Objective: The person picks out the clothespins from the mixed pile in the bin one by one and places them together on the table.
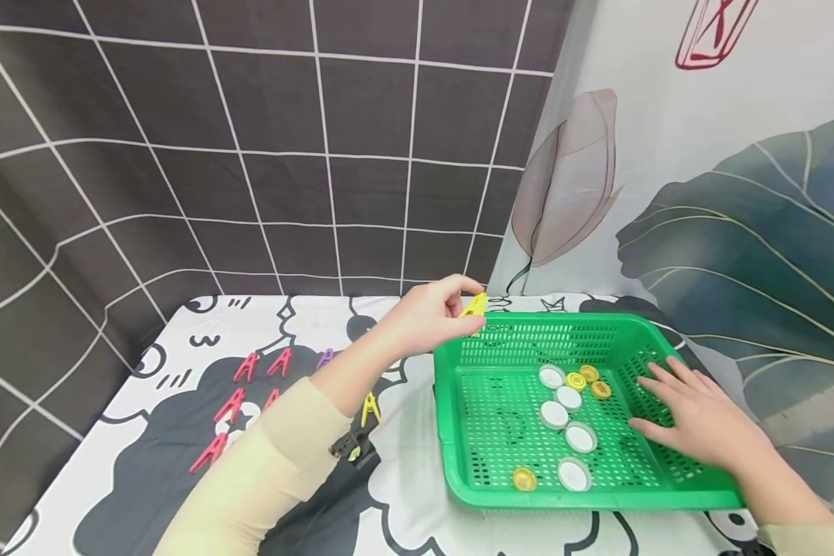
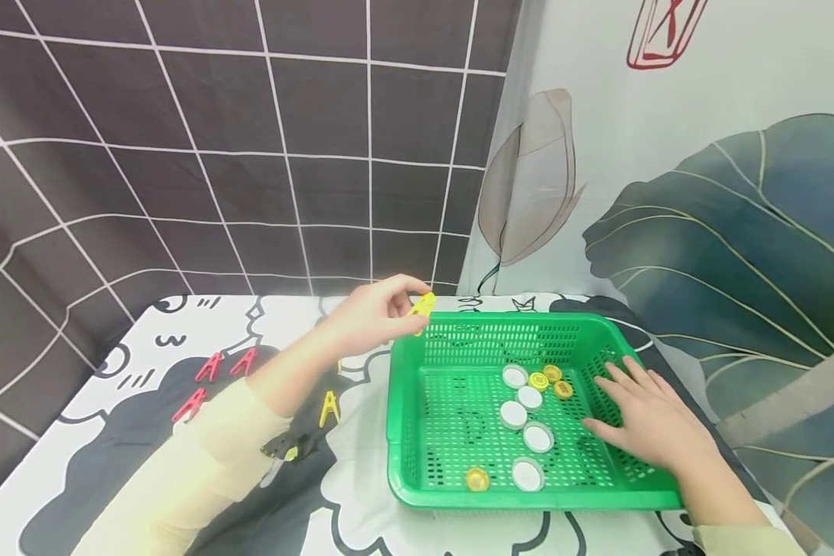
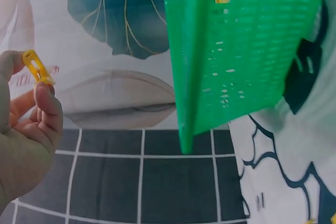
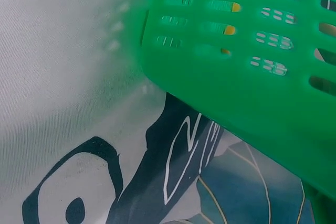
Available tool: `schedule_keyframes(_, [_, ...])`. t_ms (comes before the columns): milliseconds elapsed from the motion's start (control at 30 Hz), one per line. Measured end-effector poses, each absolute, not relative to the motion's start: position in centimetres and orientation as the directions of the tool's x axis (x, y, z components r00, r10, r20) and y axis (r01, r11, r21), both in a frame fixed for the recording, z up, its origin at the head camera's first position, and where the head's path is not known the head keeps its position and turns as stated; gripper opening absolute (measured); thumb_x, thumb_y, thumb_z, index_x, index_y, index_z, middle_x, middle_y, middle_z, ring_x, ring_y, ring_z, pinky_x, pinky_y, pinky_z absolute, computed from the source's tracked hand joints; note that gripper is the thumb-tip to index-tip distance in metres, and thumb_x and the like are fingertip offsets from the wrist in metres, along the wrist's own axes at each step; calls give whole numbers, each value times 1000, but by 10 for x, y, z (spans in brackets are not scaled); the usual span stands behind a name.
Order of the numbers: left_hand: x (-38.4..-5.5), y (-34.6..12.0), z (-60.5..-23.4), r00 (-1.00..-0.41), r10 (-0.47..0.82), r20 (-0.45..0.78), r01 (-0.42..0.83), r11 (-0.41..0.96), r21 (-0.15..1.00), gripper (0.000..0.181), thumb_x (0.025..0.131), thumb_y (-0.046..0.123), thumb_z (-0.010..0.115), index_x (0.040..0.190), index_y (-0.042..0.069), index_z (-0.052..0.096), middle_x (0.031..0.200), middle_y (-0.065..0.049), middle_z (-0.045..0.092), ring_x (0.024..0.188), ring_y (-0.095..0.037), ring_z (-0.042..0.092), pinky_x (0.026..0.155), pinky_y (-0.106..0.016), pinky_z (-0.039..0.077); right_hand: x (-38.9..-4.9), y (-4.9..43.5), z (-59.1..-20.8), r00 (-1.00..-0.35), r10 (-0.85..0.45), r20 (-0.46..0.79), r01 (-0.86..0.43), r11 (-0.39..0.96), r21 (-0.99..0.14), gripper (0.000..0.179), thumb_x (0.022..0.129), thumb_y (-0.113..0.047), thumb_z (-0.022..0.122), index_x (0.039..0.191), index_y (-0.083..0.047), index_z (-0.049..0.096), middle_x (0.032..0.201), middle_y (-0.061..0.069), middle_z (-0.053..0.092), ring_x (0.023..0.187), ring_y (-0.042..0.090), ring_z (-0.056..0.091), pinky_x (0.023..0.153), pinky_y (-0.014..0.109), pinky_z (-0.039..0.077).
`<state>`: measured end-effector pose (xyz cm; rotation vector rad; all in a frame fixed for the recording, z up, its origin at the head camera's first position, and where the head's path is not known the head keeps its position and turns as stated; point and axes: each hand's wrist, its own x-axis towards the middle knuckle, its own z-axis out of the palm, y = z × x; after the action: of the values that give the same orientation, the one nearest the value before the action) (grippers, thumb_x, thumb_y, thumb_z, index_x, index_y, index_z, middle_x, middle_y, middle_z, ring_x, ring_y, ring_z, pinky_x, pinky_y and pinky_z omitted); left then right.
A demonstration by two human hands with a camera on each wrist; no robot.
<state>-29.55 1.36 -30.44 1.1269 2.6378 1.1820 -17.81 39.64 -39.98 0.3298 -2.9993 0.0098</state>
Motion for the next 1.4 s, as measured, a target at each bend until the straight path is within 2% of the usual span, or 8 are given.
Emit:
schedule_keyframes(233, [-290, -9, -326, -759, 606, 240, 572, 442, 691, 38, 84, 27, 67, 121, 18, 58, 72, 3, 54, 55, -10, 50, 53, -26, 42, -176, 398, -402, -962, -228, 148, -230, 973, 6, 71, 78, -49, 69, 123, 4, 56, 132, 33, 43, 135, 45, 17, 109, 57, 1])
schedule_keyframes(433, [-282, -28, -343, -795, 551, 253, 547, 473, 690, 39, 83, 25, 68, 119, 13, 59, 73, 3, 53, 59, -11, 49, 55, -27, 42, -176, 398, -402, -961, -230, 156, -231, 973, 10, 71, 78, -49, 69, 123, 4, 56, 132, 33, 43, 136, 44, 15, 110, 53, -4])
schedule_keyframes(700, [-271, -59, -363, -878, 446, 175, 433, 581, 690, 42, 82, 27, 69, 120, 13, 59, 74, 2, 51, 59, -12, 48, 53, -29, 41, -178, 396, -402, -960, -234, 153, -237, 971, 0, 70, 78, -49, 69, 123, 4, 56, 133, 32, 43, 136, 45, 17, 109, 55, -1])
schedule_keyframes(1000, [-252, -84, -394, -910, 388, 146, 383, 651, 656, 41, 82, 26, 70, 118, 10, 61, 67, 6, 49, 53, -9, 45, 49, -28, 40, -179, 395, -400, -966, -224, 131, -226, 974, -1, 72, 79, -51, 68, 124, 4, 55, 133, 33, 42, 135, 46, 17, 108, 58, 2])
schedule_keyframes(1233, [-238, -92, -415, -914, 380, 139, 378, 679, 629, 35, 80, 23, 70, 112, 9, 63, 62, 8, 46, 52, -7, 42, 51, -27, 38, -178, 395, -400, -967, -220, 128, -221, 975, 11, 72, 78, -51, 69, 123, 4, 56, 132, 33, 42, 134, 46, 18, 105, 63, 9])
schedule_keyframes(1400, [-231, -95, -425, -917, 381, 122, 371, 697, 613, 36, 78, 21, 70, 110, 7, 64, 60, 8, 45, 50, -7, 41, 47, -25, 36, -178, 398, -402, -961, -233, 152, -233, 972, 13, 71, 78, -51, 69, 122, 4, 56, 131, 34, 43, 135, 46, 17, 109, 55, -3])
